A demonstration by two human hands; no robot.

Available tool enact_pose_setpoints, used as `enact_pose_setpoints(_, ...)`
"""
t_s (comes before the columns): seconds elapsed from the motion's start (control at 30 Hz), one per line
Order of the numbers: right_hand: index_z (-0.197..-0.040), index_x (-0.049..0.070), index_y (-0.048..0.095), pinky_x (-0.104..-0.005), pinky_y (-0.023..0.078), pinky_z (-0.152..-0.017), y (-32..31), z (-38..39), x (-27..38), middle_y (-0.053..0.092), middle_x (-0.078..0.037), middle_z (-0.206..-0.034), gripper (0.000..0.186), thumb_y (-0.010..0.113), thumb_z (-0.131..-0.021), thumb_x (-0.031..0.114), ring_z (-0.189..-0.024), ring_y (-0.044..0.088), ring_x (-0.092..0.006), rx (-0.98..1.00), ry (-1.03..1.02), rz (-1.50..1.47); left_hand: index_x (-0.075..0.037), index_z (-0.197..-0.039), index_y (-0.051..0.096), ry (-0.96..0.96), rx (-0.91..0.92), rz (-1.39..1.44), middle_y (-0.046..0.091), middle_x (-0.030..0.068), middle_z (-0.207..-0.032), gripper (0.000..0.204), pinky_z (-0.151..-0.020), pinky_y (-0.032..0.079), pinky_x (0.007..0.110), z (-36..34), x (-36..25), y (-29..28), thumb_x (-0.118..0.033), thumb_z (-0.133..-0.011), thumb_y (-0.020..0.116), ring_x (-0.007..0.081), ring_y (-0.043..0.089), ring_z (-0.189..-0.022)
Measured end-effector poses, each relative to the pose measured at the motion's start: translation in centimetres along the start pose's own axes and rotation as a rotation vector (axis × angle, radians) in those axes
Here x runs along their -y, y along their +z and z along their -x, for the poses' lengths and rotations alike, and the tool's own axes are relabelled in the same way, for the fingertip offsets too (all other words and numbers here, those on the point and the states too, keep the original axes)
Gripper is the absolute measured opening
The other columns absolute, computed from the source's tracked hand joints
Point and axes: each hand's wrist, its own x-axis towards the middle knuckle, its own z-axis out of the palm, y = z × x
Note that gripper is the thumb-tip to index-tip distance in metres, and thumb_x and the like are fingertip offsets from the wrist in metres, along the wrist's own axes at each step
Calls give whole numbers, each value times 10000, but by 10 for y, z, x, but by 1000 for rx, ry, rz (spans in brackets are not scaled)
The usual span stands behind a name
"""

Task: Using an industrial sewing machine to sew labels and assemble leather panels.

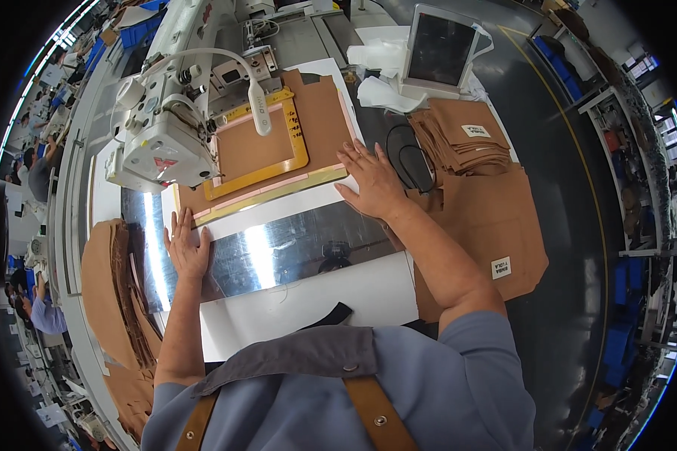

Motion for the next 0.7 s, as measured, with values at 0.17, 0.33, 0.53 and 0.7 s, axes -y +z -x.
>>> enact_pose_setpoints(0.17,-1496,47,502,-579,171,-1261,-2,4,-3,441,-149,-1601,642,570,-1001,450,-1554,291,-296,-5,-8,0,-102,-1510,519,9,15,-11,517,100,-1563,658,-1262,150,547,-2,-4,-6,-329,-904,640,326,363,-1522)
enact_pose_setpoints(0.33,-1462,47,532,-603,160,-1255,1,2,-2,444,-148,-1595,586,585,-1008,414,-1547,302,-287,-25,-39,6,-101,-1511,518,-5,46,-14,517,94,-1563,637,-1266,146,532,5,-2,-3,-321,-923,625,328,358,-1526)
enact_pose_setpoints(0.53,-1343,56,627,-586,270,-1217,-19,-28,-28,562,-118,-1488,430,646,-985,293,-1427,475,-268,-189,16,-38,-87,-1504,522,2,61,-7,506,117,-1569,611,-1266,145,527,5,-3,-5,-312,-943,604,326,348,-1532)
enact_pose_setpoints(0.7,-1266,50,678,-507,380,-1166,-13,-63,-81,658,-109,-1372,361,674,-936,196,-1322,573,-268,-278,141,-8,-77,-1501,522,-8,72,-36,498,113,-1578,607,-1268,137,520,3,-1,-4,-324,-951,590,327,342,-1534)
